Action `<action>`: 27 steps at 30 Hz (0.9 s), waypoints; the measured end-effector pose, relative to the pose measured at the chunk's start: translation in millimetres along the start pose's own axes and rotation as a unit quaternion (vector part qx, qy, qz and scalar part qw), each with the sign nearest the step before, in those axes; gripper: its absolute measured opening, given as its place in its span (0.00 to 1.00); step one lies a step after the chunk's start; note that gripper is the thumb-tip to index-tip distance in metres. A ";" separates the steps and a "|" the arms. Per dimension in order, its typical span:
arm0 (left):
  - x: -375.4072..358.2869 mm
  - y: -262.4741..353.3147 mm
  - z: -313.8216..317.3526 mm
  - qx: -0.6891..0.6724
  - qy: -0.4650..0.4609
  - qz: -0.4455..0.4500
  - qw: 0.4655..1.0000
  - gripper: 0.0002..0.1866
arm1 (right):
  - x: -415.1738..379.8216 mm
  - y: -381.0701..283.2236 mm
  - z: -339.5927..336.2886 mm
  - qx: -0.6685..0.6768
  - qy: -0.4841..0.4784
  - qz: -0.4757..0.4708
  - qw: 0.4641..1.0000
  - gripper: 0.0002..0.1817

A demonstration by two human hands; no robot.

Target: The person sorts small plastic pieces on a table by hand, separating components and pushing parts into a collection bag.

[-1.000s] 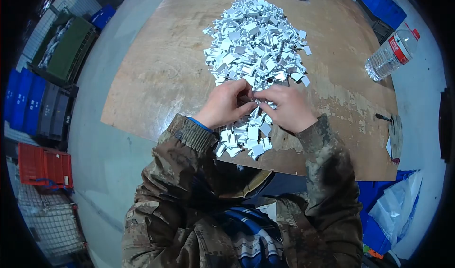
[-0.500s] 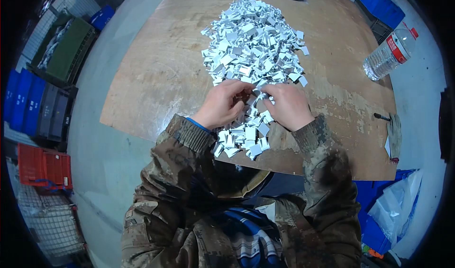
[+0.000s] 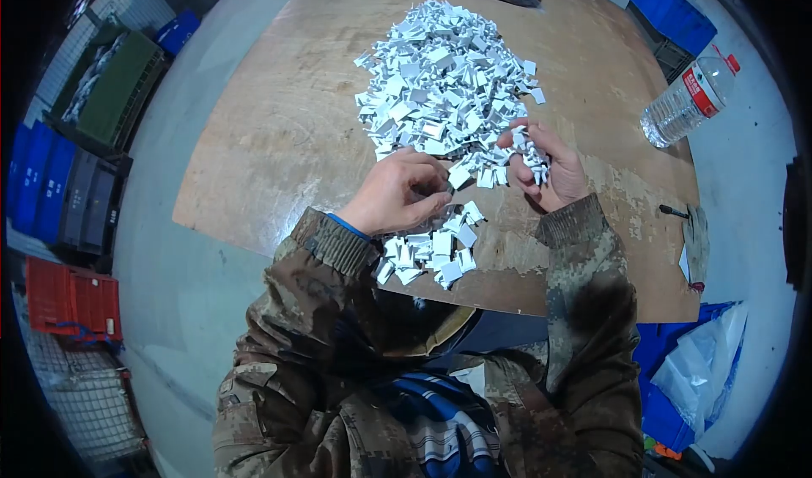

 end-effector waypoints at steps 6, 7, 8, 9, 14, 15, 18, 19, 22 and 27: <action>0.3 6.3 -4.9 -0.038 -0.012 -0.106 0.994 0.16 | -10.6 -11.9 2.9 -0.600 0.104 0.081 0.789 0.05; 1.4 8.9 -5.3 -0.021 0.009 -0.086 0.996 0.15 | -7.0 -6.8 -4.5 -0.650 0.095 0.029 0.753 0.05; 3.0 11.7 -4.8 -0.004 0.030 -0.066 0.997 0.14 | -3.6 0.2 -14.0 -0.696 0.085 -0.024 0.713 0.05; 4.6 14.5 -4.3 0.011 0.052 -0.045 0.998 0.13 | -1.8 5.1 -18.3 -0.738 0.075 -0.076 0.667 0.05; 4.8 15.8 -5.3 0.024 0.074 -0.026 0.997 0.11 | 2.0 34.2 25.7 -0.764 -0.014 -0.114 0.635 0.06; 4.6 15.5 -5.5 0.023 0.072 -0.026 0.997 0.11 | 1.3 38.8 32.3 -0.745 -0.072 -0.103 0.655 0.06; 1.9 9.1 -6.9 0.008 0.028 -0.066 0.997 0.13 | 0.7 32.2 19.0 -0.693 -0.098 -0.072 0.711 0.07; 0.9 6.7 -6.6 0.001 0.007 -0.085 0.996 0.14 | 0.5 29.0 13.5 -0.666 -0.111 -0.057 0.736 0.07; -0.7 3.9 -7.3 -0.006 -0.013 -0.130 0.991 0.15 | 5.2 23.8 2.3 -0.634 -0.081 -0.065 0.767 0.07; -3.8 1.8 -11.1 -0.009 0.011 -0.202 0.979 0.13 | 12.6 24.1 -3.2 -0.648 0.034 -0.157 0.745 0.08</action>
Point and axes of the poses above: each hand's wrist, its own x-axis towards the middle knuckle, its own z-axis out of the palm, y = z × x, the point moved 4 cm from there along x, towards the middle knuckle, and after that the axes turned 6 degrees about -y, right-handed, at the moved point
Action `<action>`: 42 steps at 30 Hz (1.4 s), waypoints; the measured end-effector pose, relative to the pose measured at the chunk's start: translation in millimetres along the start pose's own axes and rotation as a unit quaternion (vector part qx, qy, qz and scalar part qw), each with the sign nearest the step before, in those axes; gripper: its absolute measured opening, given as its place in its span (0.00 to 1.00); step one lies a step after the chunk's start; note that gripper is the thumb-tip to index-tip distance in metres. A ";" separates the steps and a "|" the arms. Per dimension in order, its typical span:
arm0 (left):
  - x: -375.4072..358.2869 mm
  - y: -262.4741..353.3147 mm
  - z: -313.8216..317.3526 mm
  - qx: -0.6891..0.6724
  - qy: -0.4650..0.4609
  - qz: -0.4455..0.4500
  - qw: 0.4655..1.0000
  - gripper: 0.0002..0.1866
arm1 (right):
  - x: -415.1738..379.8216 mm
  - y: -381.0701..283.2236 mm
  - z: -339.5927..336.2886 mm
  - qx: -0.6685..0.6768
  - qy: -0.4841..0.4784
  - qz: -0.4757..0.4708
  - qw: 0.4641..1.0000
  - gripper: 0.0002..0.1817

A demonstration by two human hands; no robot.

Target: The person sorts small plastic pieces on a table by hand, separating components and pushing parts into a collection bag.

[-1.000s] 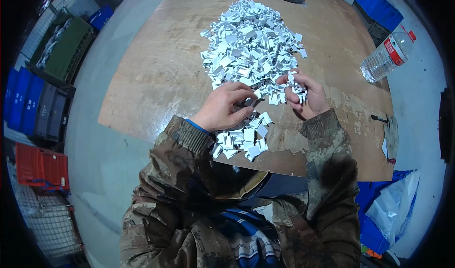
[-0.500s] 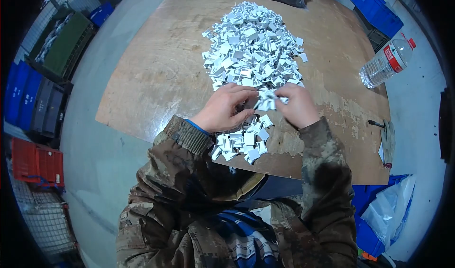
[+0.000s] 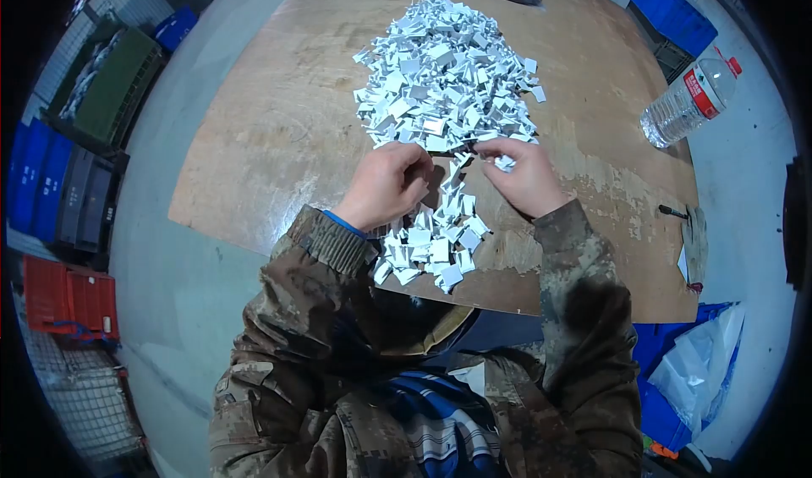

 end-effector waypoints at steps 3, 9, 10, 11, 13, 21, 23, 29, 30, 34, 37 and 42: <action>1.1 3.7 -1.7 -0.034 0.039 0.041 0.998 0.10 | 1.2 -18.5 18.2 -0.131 0.031 -0.079 0.988 0.08; 5.5 13.3 6.5 0.037 0.046 0.273 0.960 0.09 | 4.2 -25.2 23.7 -0.231 -0.007 -0.096 0.968 0.10; 6.3 8.3 7.8 0.022 0.036 0.237 0.971 0.09 | 4.4 -26.1 18.6 -0.229 -0.050 -0.055 0.971 0.11; 5.6 3.4 8.3 0.008 0.027 0.199 0.980 0.09 | 4.0 -28.1 12.9 -0.225 -0.094 -0.016 0.970 0.12; 0.8 -8.4 9.4 -0.022 0.009 0.118 0.993 0.08 | -0.3 -25.2 8.3 -0.214 -0.186 0.063 0.957 0.14; 2.8 10.4 2.8 0.005 0.047 0.091 0.995 0.08 | -10.4 -4.6 -0.2 -0.143 -0.066 0.019 0.987 0.15; 3.5 12.0 4.1 0.015 0.016 0.110 0.994 0.09 | -8.9 -6.7 2.0 -0.143 -0.025 0.008 0.989 0.13; 4.0 8.9 5.5 -0.018 0.029 0.097 0.995 0.06 | -4.4 -15.5 4.1 -0.185 -0.071 0.038 0.980 0.11; 3.8 8.2 5.2 -0.015 0.031 0.102 0.994 0.06 | -5.8 -15.5 -2.6 -0.092 -0.096 0.095 0.987 0.11; 5.3 6.0 5.9 -0.009 0.044 0.116 0.992 0.06 | -12.6 -12.7 -11.7 0.180 -0.169 0.257 0.934 0.11; 7.6 1.6 3.9 -0.018 0.046 0.109 0.993 0.05 | -6.0 -16.9 9.6 0.056 -0.119 -0.083 0.988 0.07; 0.7 -9.2 6.1 -0.155 0.040 0.026 0.987 0.08 | -10.8 -27.8 19.0 -0.030 -0.073 -0.211 0.974 0.05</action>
Point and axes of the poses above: each hand's wrist, its own x-axis towards the middle knuckle, its own z-axis out of the palm, y = z × x, the point moved 4 cm from there along x, towards the middle knuckle, and after that the axes turned 6 degrees about -y, right-handed, at the moved point
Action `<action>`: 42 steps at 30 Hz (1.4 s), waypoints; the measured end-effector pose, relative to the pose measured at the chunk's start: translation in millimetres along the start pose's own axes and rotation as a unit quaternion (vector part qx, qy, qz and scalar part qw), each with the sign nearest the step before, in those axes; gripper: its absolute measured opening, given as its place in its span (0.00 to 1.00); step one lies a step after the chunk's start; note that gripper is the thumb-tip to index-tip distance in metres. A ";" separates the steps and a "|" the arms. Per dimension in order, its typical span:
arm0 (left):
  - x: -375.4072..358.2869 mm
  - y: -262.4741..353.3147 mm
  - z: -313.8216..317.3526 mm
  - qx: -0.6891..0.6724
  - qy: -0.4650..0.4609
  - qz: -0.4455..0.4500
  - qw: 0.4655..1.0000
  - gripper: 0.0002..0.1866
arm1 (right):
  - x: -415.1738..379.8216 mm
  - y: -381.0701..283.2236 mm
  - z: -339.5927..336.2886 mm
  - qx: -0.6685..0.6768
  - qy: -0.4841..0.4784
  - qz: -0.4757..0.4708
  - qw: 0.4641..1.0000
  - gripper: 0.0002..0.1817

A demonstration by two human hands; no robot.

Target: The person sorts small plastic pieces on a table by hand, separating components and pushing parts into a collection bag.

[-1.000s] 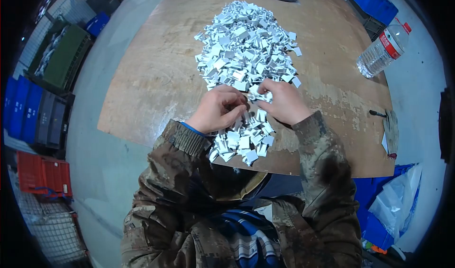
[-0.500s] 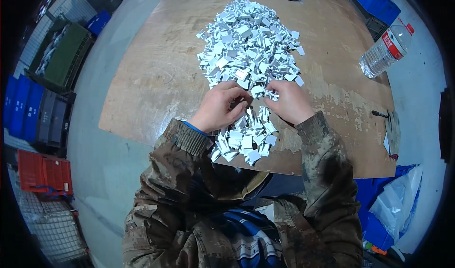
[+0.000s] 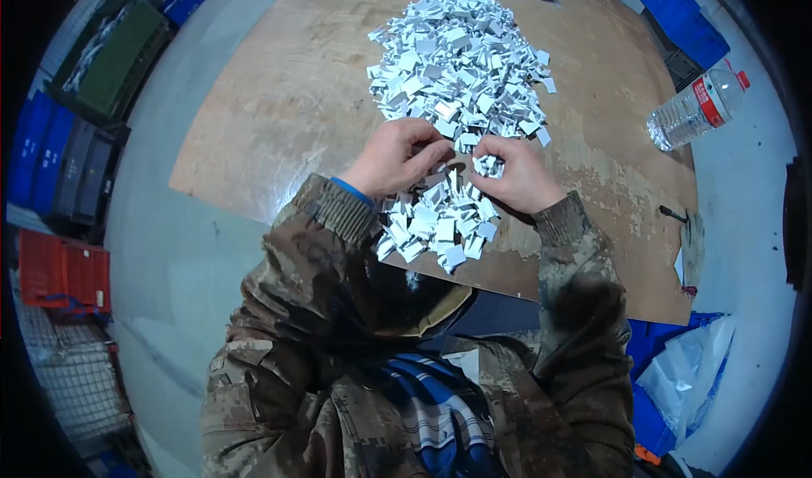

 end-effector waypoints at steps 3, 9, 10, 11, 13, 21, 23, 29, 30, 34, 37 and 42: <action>3.0 -1.2 -6.8 -0.052 -0.004 -0.013 0.999 0.10 | 1.4 4.8 -7.7 0.073 0.022 0.087 0.993 0.05; -1.8 -12.5 -4.5 -0.136 -0.002 -0.011 0.991 0.13 | -37.4 1.0 -29.7 0.410 0.075 0.374 0.828 0.10; -0.6 -10.4 -6.3 -0.118 0.002 -0.008 0.993 0.15 | -53.7 -12.1 -40.5 0.400 0.088 0.368 0.835 0.10; 1.0 -9.3 -8.4 -0.098 0.004 -0.002 0.995 0.16 | -73.2 -23.7 -50.7 0.390 0.103 0.361 0.841 0.09; 3.2 -17.7 -7.9 -0.081 -0.006 0.005 0.997 0.19 | -127.5 -44.8 -73.8 0.392 0.160 0.349 0.836 0.08; 4.9 -29.1 -10.1 -0.129 -0.046 -0.024 0.990 0.13 | -373.4 -103.2 -151.9 0.226 0.457 0.395 0.764 0.08; 7.6 -23.8 -8.1 -0.154 -0.063 -0.026 0.986 0.13 | -431.2 -97.8 -154.8 0.064 0.466 0.514 0.717 0.12; 1.8 -32.8 -6.8 -0.182 -0.055 -0.050 0.981 0.16 | -418.6 -98.7 -139.2 -0.299 0.228 0.538 0.754 0.18; -1.0 -30.1 -9.5 -0.187 -0.052 -0.064 0.979 0.17 | -397.3 -102.0 -140.6 -0.189 0.213 0.580 0.764 0.17; -18.8 -3.0 -13.5 -0.207 -0.078 -0.085 0.971 0.19 | -285.2 -97.0 -115.2 0.100 0.205 0.502 0.834 0.14; -41.0 -0.2 -17.5 -0.152 -0.084 -0.046 0.984 0.27 | -196.5 -97.5 -91.6 -0.070 -0.010 0.349 0.934 0.29; -63.1 2.5 -22.0 -0.008 -0.110 0.016 0.994 0.48 | -84.1 -73.7 -2.2 -0.186 -0.158 0.180 0.953 0.65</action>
Point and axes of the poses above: each hand's wrist, its own x-axis towards the middle knuckle, its own z-axis out of the palm, y = z × x, the point moved 4 cm from there along x, towards the middle knuckle, and after that the axes turned 6 degrees about -y, right-handed, at the moved point
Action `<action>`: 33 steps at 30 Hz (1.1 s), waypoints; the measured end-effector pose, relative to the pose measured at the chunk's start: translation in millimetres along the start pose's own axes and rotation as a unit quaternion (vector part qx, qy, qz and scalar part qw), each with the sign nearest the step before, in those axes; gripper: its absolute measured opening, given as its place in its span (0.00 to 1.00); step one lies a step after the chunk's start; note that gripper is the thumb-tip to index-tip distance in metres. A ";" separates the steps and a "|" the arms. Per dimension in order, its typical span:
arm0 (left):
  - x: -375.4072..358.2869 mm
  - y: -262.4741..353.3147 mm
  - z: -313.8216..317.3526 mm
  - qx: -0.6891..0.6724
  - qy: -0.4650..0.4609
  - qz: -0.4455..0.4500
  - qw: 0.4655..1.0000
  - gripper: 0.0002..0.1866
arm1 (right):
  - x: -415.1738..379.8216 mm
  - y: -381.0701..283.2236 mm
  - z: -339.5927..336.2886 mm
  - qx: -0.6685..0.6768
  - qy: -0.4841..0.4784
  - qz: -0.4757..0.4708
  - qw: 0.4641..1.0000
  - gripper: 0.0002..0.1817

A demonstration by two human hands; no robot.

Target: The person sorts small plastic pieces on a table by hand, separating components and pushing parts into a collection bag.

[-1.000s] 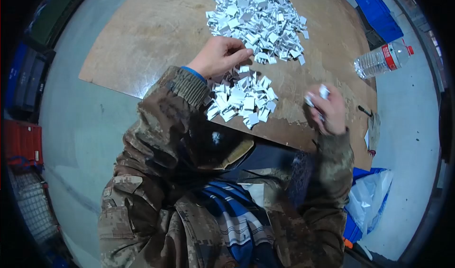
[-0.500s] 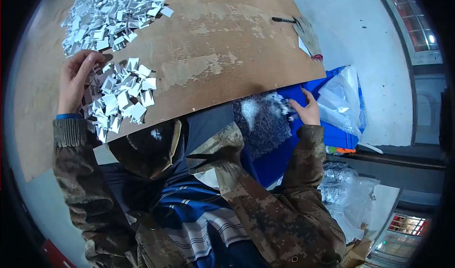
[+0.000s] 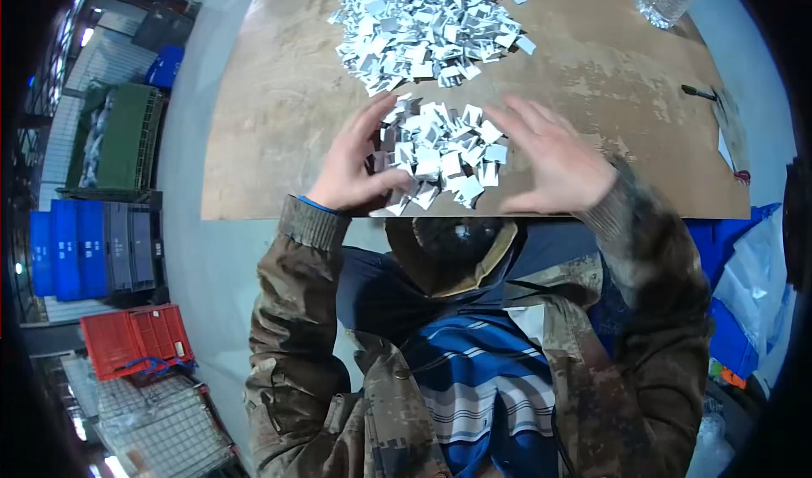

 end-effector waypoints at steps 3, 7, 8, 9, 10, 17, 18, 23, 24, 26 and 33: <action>8.0 12.3 13.0 0.236 0.010 0.096 0.967 0.54 | 57.4 7.2 27.6 0.011 0.047 -0.101 0.994 0.70; -6.5 1.8 31.3 0.291 0.030 0.082 0.953 0.56 | 90.8 -4.7 57.7 0.082 0.096 -0.235 0.964 0.71; -5.8 5.0 30.0 0.285 0.049 0.088 0.953 0.51 | 94.1 -7.5 54.3 0.053 0.142 -0.259 0.954 0.65; -4.1 7.9 28.4 0.284 0.069 0.100 0.951 0.45 | 96.3 -9.3 47.5 0.019 0.194 -0.284 0.939 0.59; -6.8 7.4 29.2 0.279 0.073 0.093 0.953 0.45 | 96.7 -11.8 44.4 0.023 0.186 -0.287 0.940 0.59; -6.0 3.5 18.7 0.156 0.083 0.047 0.983 0.26 | 104.1 -4.4 30.5 0.227 0.185 -0.315 0.903 0.26; -7.6 4.1 18.8 0.135 0.093 0.051 0.985 0.23 | 105.9 -1.4 32.6 0.231 0.192 -0.309 0.902 0.21; -20.3 0.7 15.6 0.034 0.132 -0.011 0.991 0.17 | 105.4 15.5 23.4 0.295 0.164 -0.288 0.896 0.10; -22.4 0.3 11.4 0.009 0.140 -0.032 0.990 0.16 | 105.5 18.9 18.8 0.314 0.154 -0.285 0.892 0.08; -23.8 3.1 7.1 -0.027 0.149 -0.027 0.988 0.16 | 101.2 25.7 5.2 0.324 0.112 -0.237 0.909 0.14; -22.0 4.0 9.0 -0.105 0.169 0.003 0.980 0.22 | 83.7 54.8 -14.3 0.276 0.008 -0.084 0.957 0.29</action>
Point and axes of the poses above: each hand's wrist, its own x-axis towards the middle knuckle, its own z-axis out of the palm, y = z × x, the point moved 4 cm from there along x, towards the middle knuckle, and after that the axes turned 6 degrees about -y, right-handed, at the moved point
